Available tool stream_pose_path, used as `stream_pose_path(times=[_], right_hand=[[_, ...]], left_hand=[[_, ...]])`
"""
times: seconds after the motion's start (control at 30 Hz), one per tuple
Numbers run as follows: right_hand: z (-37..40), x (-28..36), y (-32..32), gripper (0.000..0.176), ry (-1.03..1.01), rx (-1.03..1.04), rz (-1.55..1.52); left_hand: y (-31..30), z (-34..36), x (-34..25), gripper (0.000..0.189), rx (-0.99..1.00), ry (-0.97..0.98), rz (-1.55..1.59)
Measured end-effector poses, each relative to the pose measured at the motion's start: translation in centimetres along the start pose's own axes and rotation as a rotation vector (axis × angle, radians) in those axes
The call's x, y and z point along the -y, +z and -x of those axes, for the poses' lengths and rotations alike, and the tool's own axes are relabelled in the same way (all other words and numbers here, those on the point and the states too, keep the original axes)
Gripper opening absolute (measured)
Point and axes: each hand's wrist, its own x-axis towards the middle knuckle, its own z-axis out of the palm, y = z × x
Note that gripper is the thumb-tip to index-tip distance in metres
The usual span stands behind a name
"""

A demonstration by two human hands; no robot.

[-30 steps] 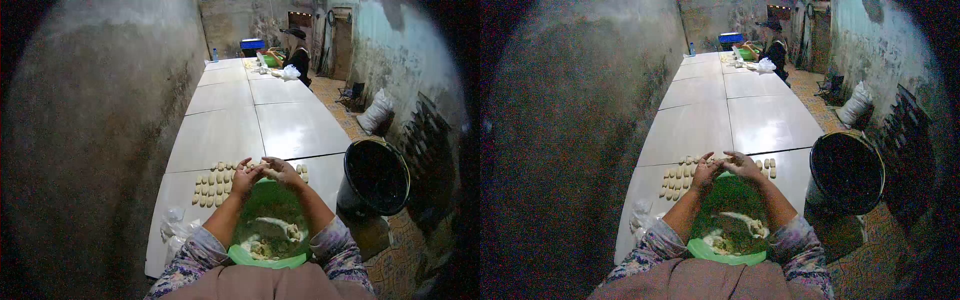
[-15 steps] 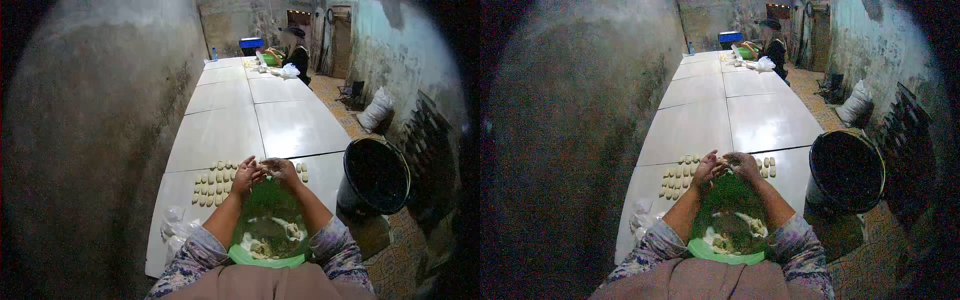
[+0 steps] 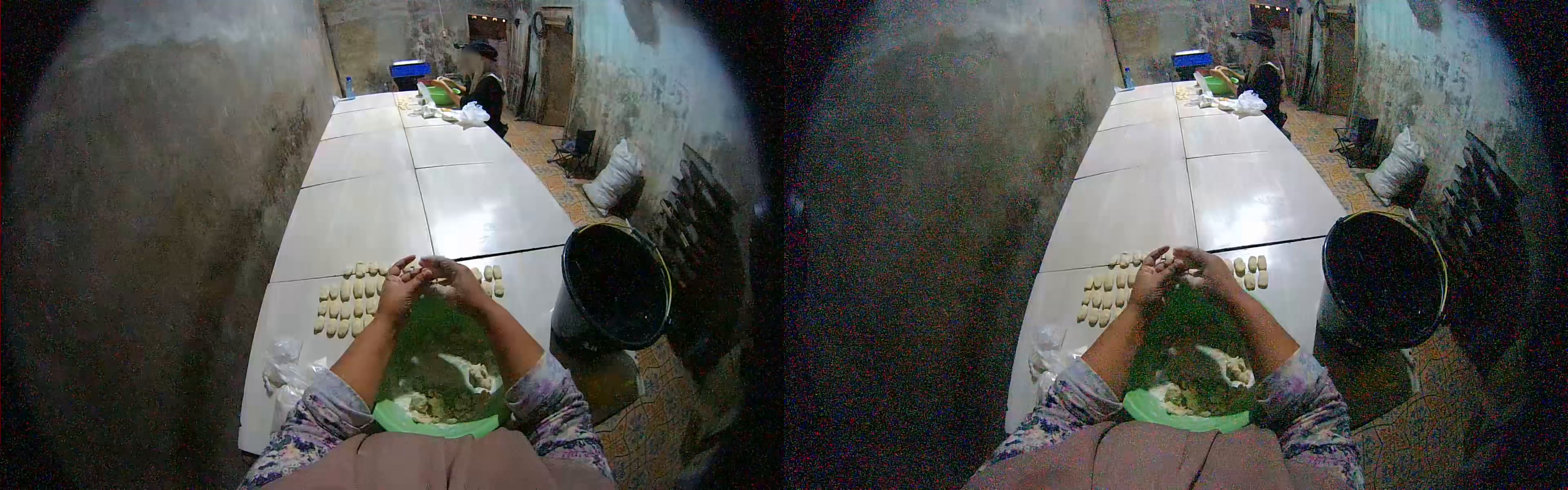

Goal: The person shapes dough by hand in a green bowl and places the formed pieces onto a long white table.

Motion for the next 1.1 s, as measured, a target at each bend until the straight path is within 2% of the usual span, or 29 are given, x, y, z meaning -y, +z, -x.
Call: stream_pose_path(times=[0.03,0.1,0.17,0.2,0.3,0.43,0.47,0.63,0.77,0.83,0.9,0.93,1.0,1.1], right_hand=[[0.0,0.1,0.4,0.047,-0.101,-0.024,-0.200],[0.0,0.2,0.3,0.041,-0.134,-0.088,-0.135],[-0.4,-0.2,-0.3,0.035,0.168,-0.073,0.010],[-0.7,-0.7,0.3,0.028,0.165,-0.122,0.032],[-0.6,-1.5,0.1,0.025,0.173,-0.196,0.077],[-0.6,-0.4,-0.6,0.026,0.203,-0.194,0.140],[-0.3,0.3,-0.9,0.021,0.265,-0.149,0.072],[-0.2,0.0,-1.1,0.022,0.231,-0.087,-0.030],[-0.3,-1.1,-1.3,0.021,0.221,-0.082,-0.029],[-0.2,0.0,-1.6,0.021,0.297,-0.063,0.107],[-0.3,-0.7,-1.7,0.022,0.251,-0.051,0.072],[-0.2,-0.2,-1.5,0.023,0.296,-0.097,-0.004],[-0.1,0.3,-1.3,0.025,0.392,-0.194,-0.216],[-0.3,0.1,-1.0,0.025,0.376,-0.166,-0.190]], left_hand=[[-0.1,-0.1,0.1,0.057,0.000,0.001,0.000],[-0.2,-0.1,0.2,0.058,-0.064,0.065,-0.011],[-0.4,-0.2,0.5,0.060,-0.063,0.069,-0.030],[-0.2,0.0,0.6,0.060,-0.027,0.077,-0.010],[-0.2,0.1,0.4,0.061,0.024,0.076,-0.008],[0.1,0.2,0.6,0.061,0.026,0.045,0.015],[0.1,0.2,0.4,0.060,0.026,0.016,0.034],[0.0,0.3,-0.5,0.056,-0.016,-0.112,0.063],[-0.3,0.1,-0.2,0.050,-0.037,-0.107,0.032],[0.2,0.3,-0.3,0.047,-0.044,-0.084,0.057],[0.7,0.7,-0.5,0.046,-0.067,-0.041,0.031],[0.4,0.4,-0.1,0.046,-0.066,-0.041,0.030],[-0.2,0.0,0.5,0.045,-0.096,0.090,-0.095],[-0.2,-0.1,1.0,0.044,-0.083,0.115,-0.072]])
